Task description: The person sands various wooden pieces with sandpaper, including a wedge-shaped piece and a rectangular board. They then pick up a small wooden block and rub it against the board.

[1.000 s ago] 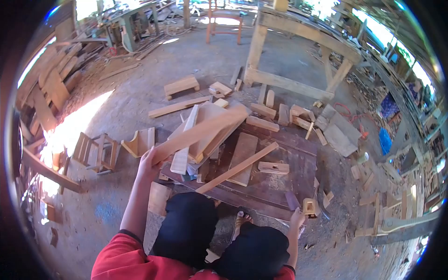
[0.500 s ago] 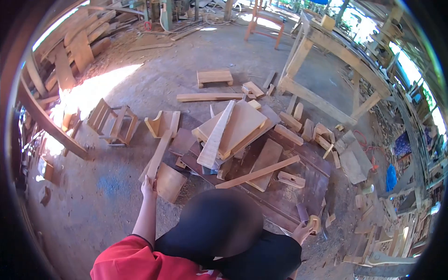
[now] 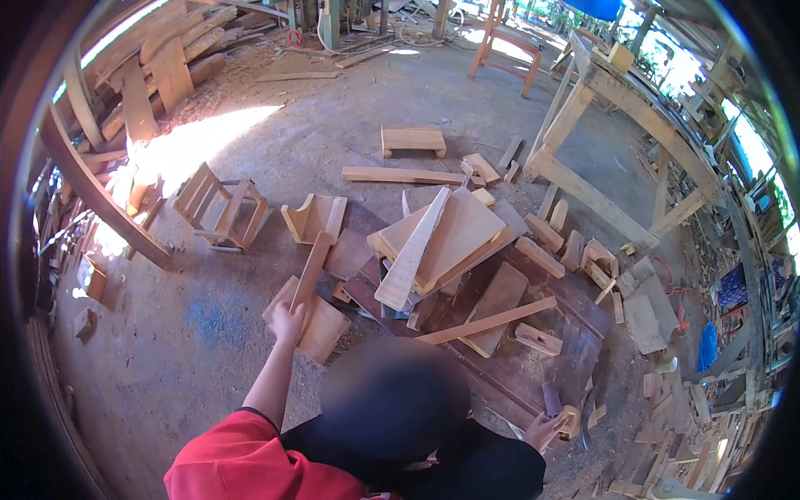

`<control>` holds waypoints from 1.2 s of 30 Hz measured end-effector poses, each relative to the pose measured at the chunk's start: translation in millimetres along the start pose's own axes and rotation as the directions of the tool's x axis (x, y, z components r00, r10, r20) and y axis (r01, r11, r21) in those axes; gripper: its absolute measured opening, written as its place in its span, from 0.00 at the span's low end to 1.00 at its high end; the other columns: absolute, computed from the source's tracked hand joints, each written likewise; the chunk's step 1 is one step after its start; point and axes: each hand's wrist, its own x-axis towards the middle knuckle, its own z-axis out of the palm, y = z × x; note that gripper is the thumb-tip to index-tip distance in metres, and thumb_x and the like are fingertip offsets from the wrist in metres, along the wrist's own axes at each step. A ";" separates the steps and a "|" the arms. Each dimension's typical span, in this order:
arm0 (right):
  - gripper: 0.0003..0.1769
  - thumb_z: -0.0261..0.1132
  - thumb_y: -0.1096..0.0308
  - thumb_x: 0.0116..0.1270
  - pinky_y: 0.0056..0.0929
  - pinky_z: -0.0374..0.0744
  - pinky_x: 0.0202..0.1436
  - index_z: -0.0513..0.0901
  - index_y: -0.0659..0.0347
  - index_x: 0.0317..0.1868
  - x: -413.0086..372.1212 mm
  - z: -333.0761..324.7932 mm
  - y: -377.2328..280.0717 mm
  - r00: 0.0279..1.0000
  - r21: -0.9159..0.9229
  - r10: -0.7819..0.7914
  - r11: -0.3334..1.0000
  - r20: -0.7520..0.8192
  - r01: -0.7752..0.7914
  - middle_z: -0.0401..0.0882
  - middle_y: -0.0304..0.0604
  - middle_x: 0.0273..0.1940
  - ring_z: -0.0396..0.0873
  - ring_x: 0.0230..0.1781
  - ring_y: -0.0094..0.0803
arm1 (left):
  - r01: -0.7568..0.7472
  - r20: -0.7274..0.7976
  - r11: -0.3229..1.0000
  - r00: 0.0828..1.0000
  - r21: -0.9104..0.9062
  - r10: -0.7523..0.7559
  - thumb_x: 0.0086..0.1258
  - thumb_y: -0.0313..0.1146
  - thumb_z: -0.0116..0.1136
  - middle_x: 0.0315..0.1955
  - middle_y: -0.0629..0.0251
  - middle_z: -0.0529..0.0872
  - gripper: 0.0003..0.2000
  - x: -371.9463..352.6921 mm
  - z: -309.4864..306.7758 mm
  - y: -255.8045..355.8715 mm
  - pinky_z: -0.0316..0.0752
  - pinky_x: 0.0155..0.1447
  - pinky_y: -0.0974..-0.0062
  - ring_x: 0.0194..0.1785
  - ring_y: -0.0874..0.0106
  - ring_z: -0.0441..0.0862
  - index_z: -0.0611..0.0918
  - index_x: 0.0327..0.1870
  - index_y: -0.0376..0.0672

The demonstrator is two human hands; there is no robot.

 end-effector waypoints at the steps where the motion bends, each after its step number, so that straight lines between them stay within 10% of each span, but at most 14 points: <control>1: 0.33 0.58 0.67 0.58 0.41 0.58 0.64 0.55 0.69 0.61 -0.3 -2.8 -3.4 0.999 -0.034 -0.024 0.999 0.022 0.025 0.53 0.64 0.61 0.54 0.63 0.54 | -0.084 0.139 0.981 0.984 -0.174 0.108 0.55 0.47 0.58 0.38 0.53 0.81 0.24 2.8 1.4 16.2 0.70 0.50 0.66 0.45 0.59 0.78 0.75 0.45 0.36; 4: 0.33 0.58 0.68 0.58 0.41 0.58 0.64 0.55 0.69 0.61 -4.0 -6.6 -6.0 0.992 -0.085 -0.108 0.990 0.064 0.113 0.52 0.64 0.62 0.53 0.63 0.54 | 0.197 0.595 0.796 0.768 -0.572 0.237 0.61 0.53 0.51 0.37 0.58 0.81 0.26 -3.6 19.9 75.5 0.71 0.47 0.70 0.43 0.68 0.79 0.74 0.48 0.37; 7: 0.33 0.57 0.70 0.58 0.41 0.57 0.64 0.54 0.67 0.62 -5.7 -13.1 -17.5 0.979 -0.080 -0.178 0.979 0.097 0.186 0.51 0.64 0.62 0.53 0.63 0.54 | 0.672 0.879 0.566 0.375 -0.477 0.296 0.63 0.53 0.51 0.35 0.63 0.81 0.26 -18.4 19.7 134.0 0.72 0.45 0.74 0.41 0.71 0.79 0.73 0.50 0.38; 17: 0.32 0.57 0.70 0.57 0.41 0.55 0.66 0.55 0.67 0.61 -19.3 -6.0 -1.4 0.958 -0.070 -0.245 0.964 0.149 0.258 0.51 0.64 0.62 0.52 0.64 0.54 | 0.578 0.871 0.652 0.331 -0.491 0.362 0.64 0.39 0.54 0.29 0.69 0.78 0.12 -29.8 34.4 153.4 0.71 0.32 0.83 0.27 0.79 0.75 0.76 0.40 0.39; 19: 0.32 0.57 0.70 0.57 0.41 0.56 0.66 0.56 0.67 0.61 -21.9 -8.8 -0.4 0.960 -0.066 -0.235 0.967 0.154 0.247 0.51 0.64 0.62 0.52 0.64 0.54 | 0.734 0.791 0.363 0.381 -0.574 0.479 0.64 0.37 0.53 0.28 0.70 0.78 0.10 -15.9 29.6 149.5 0.70 0.32 0.81 0.26 0.80 0.73 0.77 0.37 0.39; 25: 0.31 0.57 0.71 0.56 0.41 0.57 0.65 0.58 0.67 0.60 -28.8 7.5 14.7 0.966 0.012 -0.203 0.979 0.160 0.204 0.51 0.63 0.62 0.53 0.63 0.54 | 0.718 0.686 0.191 0.498 -0.669 0.530 0.66 0.34 0.48 0.27 0.68 0.75 0.09 25.1 -12.5 123.9 0.67 0.34 0.79 0.29 0.79 0.71 0.72 0.39 0.37; 36: 0.33 0.59 0.74 0.53 0.40 0.57 0.65 0.58 0.67 0.60 -36.4 9.8 11.0 0.956 0.002 -0.214 0.976 0.201 0.219 0.50 0.61 0.63 0.53 0.64 0.53 | 0.748 0.849 0.409 0.418 -0.523 0.322 0.66 0.34 0.49 0.22 0.73 0.72 0.05 48.0 39.7 15.9 0.70 0.27 0.77 0.22 0.80 0.69 0.71 0.34 0.44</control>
